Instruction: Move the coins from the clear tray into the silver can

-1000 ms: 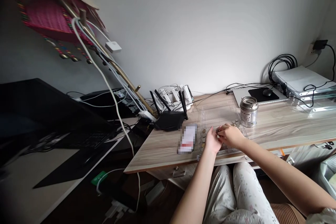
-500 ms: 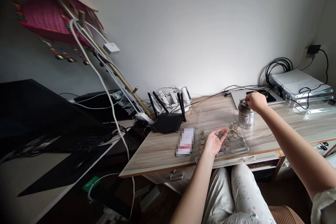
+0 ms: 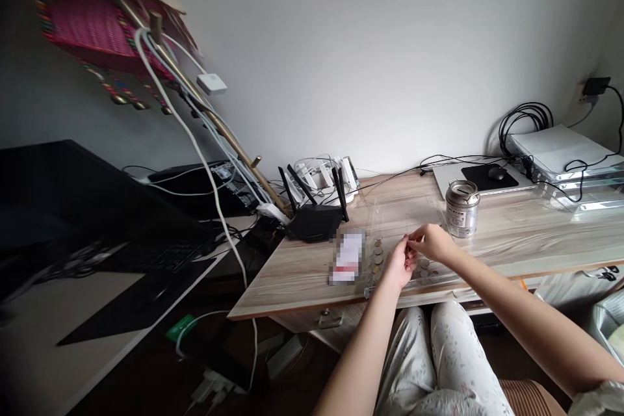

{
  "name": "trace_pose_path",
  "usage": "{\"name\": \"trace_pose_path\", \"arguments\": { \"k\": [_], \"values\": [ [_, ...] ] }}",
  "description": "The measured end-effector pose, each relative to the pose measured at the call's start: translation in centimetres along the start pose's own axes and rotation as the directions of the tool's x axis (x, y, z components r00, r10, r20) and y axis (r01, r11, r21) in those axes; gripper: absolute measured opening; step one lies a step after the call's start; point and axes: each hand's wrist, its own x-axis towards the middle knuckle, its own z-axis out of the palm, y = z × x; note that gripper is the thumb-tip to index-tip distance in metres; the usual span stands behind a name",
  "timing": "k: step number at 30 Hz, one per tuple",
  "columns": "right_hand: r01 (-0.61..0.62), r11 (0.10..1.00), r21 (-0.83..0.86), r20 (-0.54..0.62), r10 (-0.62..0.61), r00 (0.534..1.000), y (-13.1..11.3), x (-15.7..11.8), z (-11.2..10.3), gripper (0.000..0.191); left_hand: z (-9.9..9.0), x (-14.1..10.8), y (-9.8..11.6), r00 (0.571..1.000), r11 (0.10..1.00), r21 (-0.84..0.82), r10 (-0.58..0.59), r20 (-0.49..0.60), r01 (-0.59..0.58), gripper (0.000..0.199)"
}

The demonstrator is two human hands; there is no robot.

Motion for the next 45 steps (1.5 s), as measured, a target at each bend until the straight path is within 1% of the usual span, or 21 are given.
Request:
{"name": "trace_pose_path", "arguments": {
  "k": [3,5,6,8,10,11,13,16,20,22,24,26,28,30,32,34,37,40,41,43,45],
  "values": [
    [-0.072,0.983,0.167,0.032,0.068,0.997,0.1,0.4,1.8,0.021,0.2,0.1,0.0,0.999,0.999,0.042,-0.032,0.001,0.032,0.028],
    [-0.085,0.974,0.212,0.008,0.085,0.996,0.4,0.7,0.9,0.023,0.2,0.1,0.1,0.997,0.997,0.039,-0.073,0.028,0.072,0.033],
    [-0.076,0.978,0.193,-0.044,0.086,0.995,0.6,1.0,-0.2,0.024,0.1,0.2,0.2,0.995,0.995,0.021,-0.094,0.031,0.093,0.035],
    [-0.098,0.994,0.055,-0.246,0.108,0.963,1.4,1.4,-3.4,0.025,-0.1,0.4,0.3,0.994,0.993,-0.051,-0.108,-0.002,0.108,0.032],
    [-0.239,0.96,-0.144,-0.465,0.148,0.873,2.7,1.8,-7.0,0.025,-0.4,0.6,0.4,0.993,0.989,-0.138,-0.063,-0.097,0.049,0.021],
    [-0.326,0.916,-0.233,-0.503,0.173,0.846,3.4,2.1,-8.6,0.023,-0.6,0.7,0.4,0.988,0.984,-0.178,-0.031,-0.149,0.004,0.017],
    [-0.439,0.816,-0.376,-0.501,0.219,0.837,4.7,2.6,-11.2,0.019,-0.7,0.9,0.4,0.976,0.966,-0.249,0.009,-0.217,-0.064,0.015],
    [-0.456,0.758,-0.467,-0.392,0.285,0.875,5.9,3.3,-12.9,0.016,-0.6,1.0,0.2,0.977,0.959,-0.276,0.002,-0.215,-0.063,0.02],
    [-0.463,0.739,-0.489,-0.333,0.332,0.882,5.6,3.4,-13.0,0.016,-0.1,0.6,-0.1,0.98,0.98,-0.157,0.091,-0.175,-0.119,0.024],
    [-0.441,0.755,-0.485,-0.397,0.259,0.88,4.7,3.0,-12.3,0.021,0.1,0.4,-0.1,0.984,0.987,-0.088,0.125,-0.123,-0.136,0.019],
    [-0.353,0.824,-0.444,-0.458,0.13,0.879,3.4,2.4,-10.7,0.026,0.1,0.2,-0.2,0.986,0.989,-0.013,0.143,-0.088,-0.144,0.012],
    [-0.171,0.921,-0.351,-0.366,0.033,0.93,2.1,1.6,-8.1,0.029,0.1,0.2,-0.3,0.986,0.988,0.058,0.148,-0.079,-0.144,0.008],
    [0.007,0.98,-0.2,-0.147,-0.037,0.988,1.2,1.0,-5.0,0.029,0.1,0.4,-0.3,0.986,0.984,0.108,0.149,-0.074,-0.14,0.012],
    [0.092,0.992,-0.084,0.002,-0.092,0.996,0.7,0.6,-2.2,0.026,-0.1,0.5,-0.4,0.986,0.981,0.124,0.155,-0.063,-0.146,0.016],
    [0.095,0.994,-0.062,-0.003,-0.095,0.995,0.6,0.3,-0.3,0.021,-0.2,0.7,-0.4,0.988,0.985,0.107,0.143,-0.055,-0.136,0.018],
    [0.063,0.994,-0.088,-0.049,-0.068,0.996,0.6,0.1,0.7,0.018,-0.4,0.8,-0.4,0.994,0.993,0.068,0.099,-0.044,-0.096,0.018],
    [0.03,0.988,-0.154,-0.103,-0.046,0.994,0.7,0.0,0.1,0.018,-0.3,0.8,-0.3,0.999,0.999,0.017,0.029,-0.033,-0.028,0.014],
    [-0.021,0.979,-0.205,-0.242,-0.03,0.97,1.0,0.3,-2.9,0.019,-0.1,0.6,-0.2,0.997,1.0,-0.006,-0.002,-0.08,0.002,0.012],
    [-0.072,0.972,-0.224,-0.327,-0.005,0.945,1.4,0.6,-4.3,0.02,0.0,0.5,-0.2,0.996,1.0,-0.009,-0.005,-0.092,0.004,0.018],
    [-0.232,0.938,-0.258,-0.496,0.077,0.865,2.5,1.3,-7.2,0.024,0.2,0.3,-0.2,0.996,1.0,-0.009,0.001,-0.086,-0.001,0.028],
    [-0.397,0.876,-0.274,-0.566,0.187,0.803,3.9,2.1,-9.7,0.024,0.3,0.2,-0.2,0.997,1.0,0.002,0.01,-0.071,-0.01,0.031]
  ]
}}
